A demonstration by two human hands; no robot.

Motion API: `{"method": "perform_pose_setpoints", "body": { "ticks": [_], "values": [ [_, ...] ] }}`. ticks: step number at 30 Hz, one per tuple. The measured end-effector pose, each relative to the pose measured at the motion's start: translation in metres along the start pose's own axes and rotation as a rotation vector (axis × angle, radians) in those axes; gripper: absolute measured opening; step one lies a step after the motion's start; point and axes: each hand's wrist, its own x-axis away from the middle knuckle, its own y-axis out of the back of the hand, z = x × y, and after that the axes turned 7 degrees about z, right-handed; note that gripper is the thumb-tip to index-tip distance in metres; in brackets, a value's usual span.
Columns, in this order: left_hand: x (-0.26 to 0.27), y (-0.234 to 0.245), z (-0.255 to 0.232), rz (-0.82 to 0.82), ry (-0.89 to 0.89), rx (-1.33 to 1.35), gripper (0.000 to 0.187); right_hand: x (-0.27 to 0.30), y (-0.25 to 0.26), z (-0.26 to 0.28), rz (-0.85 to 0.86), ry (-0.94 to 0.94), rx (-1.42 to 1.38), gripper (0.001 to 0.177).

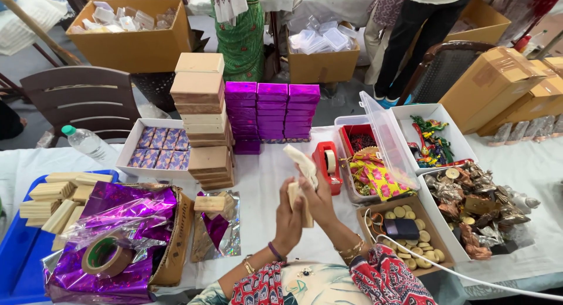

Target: Wiping and cleaning bars of soap with a cloth at a packing station.

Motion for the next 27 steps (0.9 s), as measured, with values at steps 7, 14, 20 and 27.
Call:
{"method": "perform_pose_setpoints", "body": {
  "ticks": [7,14,20,27],
  "values": [
    [-0.026,0.023,-0.003,-0.221,-0.195,0.068,0.053,0.041,-0.027,-0.029,0.052,0.116,0.246,0.066],
    [-0.002,0.005,0.000,-0.052,-0.017,0.102,0.056,0.001,-0.009,-0.012,0.009,-0.062,0.003,0.072],
    [-0.042,0.043,0.020,-0.171,0.022,0.344,0.056,0.028,-0.039,-0.030,0.085,0.135,0.360,0.069],
    [-0.024,0.033,0.075,-0.008,0.367,0.558,0.057,-0.020,-0.017,-0.019,0.164,0.037,0.207,0.062]
  ]
}}
